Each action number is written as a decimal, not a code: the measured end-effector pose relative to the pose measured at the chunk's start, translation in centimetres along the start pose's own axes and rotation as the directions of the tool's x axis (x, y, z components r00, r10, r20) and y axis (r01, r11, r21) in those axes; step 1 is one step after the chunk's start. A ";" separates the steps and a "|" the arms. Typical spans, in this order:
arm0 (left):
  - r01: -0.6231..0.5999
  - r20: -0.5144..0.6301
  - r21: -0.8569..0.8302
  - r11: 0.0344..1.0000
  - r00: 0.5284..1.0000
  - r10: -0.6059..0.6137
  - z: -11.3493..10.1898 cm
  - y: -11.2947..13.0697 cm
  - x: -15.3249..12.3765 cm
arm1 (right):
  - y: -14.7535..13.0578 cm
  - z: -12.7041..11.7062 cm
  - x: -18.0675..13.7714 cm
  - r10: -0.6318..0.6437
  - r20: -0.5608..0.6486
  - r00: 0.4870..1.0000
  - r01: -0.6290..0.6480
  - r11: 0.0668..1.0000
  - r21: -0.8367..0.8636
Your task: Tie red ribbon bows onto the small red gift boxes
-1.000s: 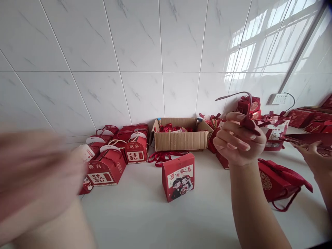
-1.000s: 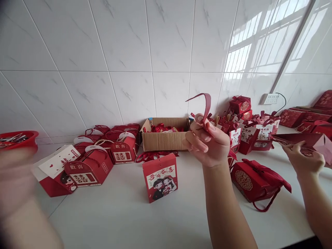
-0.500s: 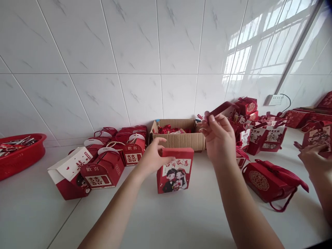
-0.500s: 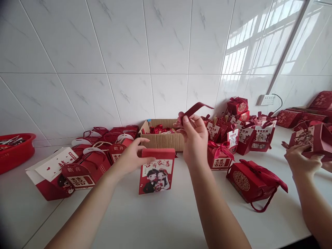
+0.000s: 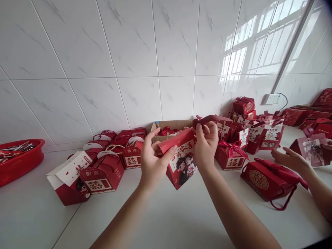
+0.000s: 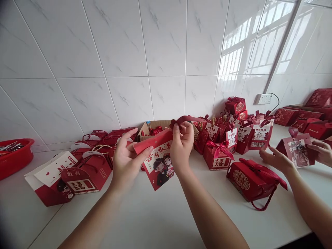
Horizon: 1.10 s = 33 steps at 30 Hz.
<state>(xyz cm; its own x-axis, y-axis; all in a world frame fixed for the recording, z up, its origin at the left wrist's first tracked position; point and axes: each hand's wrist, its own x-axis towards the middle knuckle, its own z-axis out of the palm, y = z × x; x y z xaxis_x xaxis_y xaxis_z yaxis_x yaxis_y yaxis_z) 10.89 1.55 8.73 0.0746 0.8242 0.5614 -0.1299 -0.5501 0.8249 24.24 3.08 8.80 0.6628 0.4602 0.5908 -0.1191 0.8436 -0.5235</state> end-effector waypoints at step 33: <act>-0.063 -0.145 0.049 0.997 0.987 0.069 -1.8 0.1 1.0 | -2.2 0.2 -1.1 -0.063 0.625 0.778 0.224 0.957 -0.182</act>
<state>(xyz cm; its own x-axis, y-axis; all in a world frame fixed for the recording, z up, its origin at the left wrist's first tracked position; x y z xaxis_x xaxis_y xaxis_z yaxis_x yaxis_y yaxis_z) 9.16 2.54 9.22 -0.0790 0.7950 0.6014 -0.0856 -0.6065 0.7905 23.64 0.82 9.44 0.0615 0.4776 0.8764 0.1695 0.8603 -0.4807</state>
